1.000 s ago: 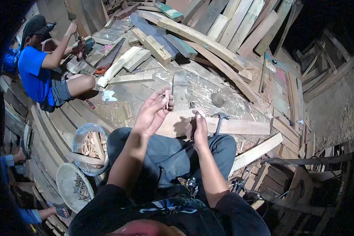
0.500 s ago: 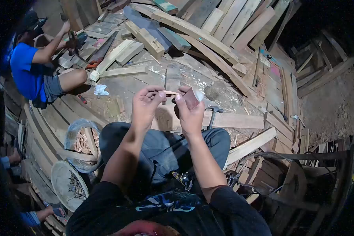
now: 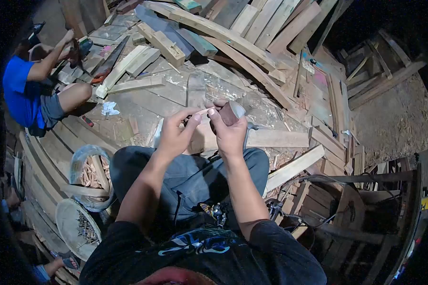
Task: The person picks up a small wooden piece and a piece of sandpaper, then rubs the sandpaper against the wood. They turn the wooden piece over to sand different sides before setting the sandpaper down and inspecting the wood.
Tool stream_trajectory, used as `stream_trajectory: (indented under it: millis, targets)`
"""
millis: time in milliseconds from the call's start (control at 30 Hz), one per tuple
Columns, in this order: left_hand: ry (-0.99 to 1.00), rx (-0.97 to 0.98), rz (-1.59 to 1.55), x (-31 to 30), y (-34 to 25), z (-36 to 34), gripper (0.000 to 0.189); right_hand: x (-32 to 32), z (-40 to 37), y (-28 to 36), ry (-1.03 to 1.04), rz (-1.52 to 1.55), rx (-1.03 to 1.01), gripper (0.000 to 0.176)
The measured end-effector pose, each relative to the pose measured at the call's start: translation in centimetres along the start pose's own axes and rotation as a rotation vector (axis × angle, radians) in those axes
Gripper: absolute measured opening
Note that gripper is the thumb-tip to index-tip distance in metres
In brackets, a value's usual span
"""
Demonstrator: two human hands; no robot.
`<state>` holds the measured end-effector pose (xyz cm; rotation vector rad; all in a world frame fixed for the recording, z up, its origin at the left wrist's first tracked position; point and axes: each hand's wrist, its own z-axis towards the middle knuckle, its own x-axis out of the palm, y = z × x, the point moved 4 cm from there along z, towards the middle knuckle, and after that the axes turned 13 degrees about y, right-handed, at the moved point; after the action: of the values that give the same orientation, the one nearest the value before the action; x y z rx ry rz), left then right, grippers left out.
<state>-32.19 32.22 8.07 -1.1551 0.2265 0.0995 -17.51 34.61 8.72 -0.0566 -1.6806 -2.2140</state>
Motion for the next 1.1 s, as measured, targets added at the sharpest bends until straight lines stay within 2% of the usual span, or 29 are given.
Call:
stream_trajectory:
  millis: [67, 100, 200, 233, 333, 433, 467, 633, 767, 867, 900, 1000, 1033, 1100]
  targets:
    - [0.047, -0.021, 0.027, 0.0, -0.6, -0.1, 0.023, -0.3, -0.2, -0.1, -0.009, -0.007, 0.038, 0.026]
    - [0.030, 0.028, 0.107, 0.1, -0.5, 0.0, 0.023, -0.4, -0.2, -0.2, -0.006, -0.035, 0.066, 0.024]
    - [0.060, -0.070, 0.131, 0.4, -0.4, -0.2, 0.023, -0.5, 0.1, -0.2, -0.066, 0.268, -0.078, 0.025]
    - [0.028, -0.014, 0.134, 0.7, -0.2, -0.3, 0.023, -0.7, 0.2, -0.6, -0.137, 0.338, -0.057, 0.028]
    - [0.077, 0.005, 0.156, 1.3, -0.2, -0.5, 0.019, -1.0, 1.6, -0.9, -0.183, 0.535, -0.096, 0.022]
    - [0.048, 0.056, 0.211, 2.0, -0.6, -0.6, 0.020, -0.4, 2.7, -0.8, 0.001, 0.838, -0.106, 0.018]
    - [0.041, 0.056, 0.242, 2.1, -0.6, -0.7, 0.021, -0.1, 2.7, -0.9, -0.065, 0.878, -0.081, 0.017]
    - [0.048, 0.040, 0.273, 2.4, -0.4, -0.8, 0.019, 0.7, 3.3, -0.8, -0.019, 0.938, -0.065, 0.024]
    - [-0.040, 0.101, 0.226, 2.4, -0.2, -0.8, 0.016, 0.7, 3.6, -1.0, -0.002, 0.954, -0.071, 0.027]
    - [0.034, 0.028, 0.182, 2.3, -0.4, -0.7, 0.016, 0.6, 3.3, -1.5, -0.016, 0.917, -0.044, 0.028]
    - [0.060, 0.058, 0.156, 2.3, -0.4, -0.7, 0.017, 0.1, 3.4, -1.5, -0.024, 0.944, -0.047, 0.028]
    - [0.005, 0.101, 0.219, 2.4, -0.2, -0.7, 0.018, 0.5, 3.2, -1.6, -0.078, 0.932, -0.017, 0.028]
    - [-0.028, 0.056, 0.245, 2.2, -0.1, -0.6, 0.018, 1.2, 2.9, -1.4, -0.089, 0.895, 0.000, 0.028]
    - [0.059, 0.061, 0.224, 2.3, -0.6, -0.8, 0.017, 0.9, 3.2, -1.4, -0.043, 0.928, 0.006, 0.029]
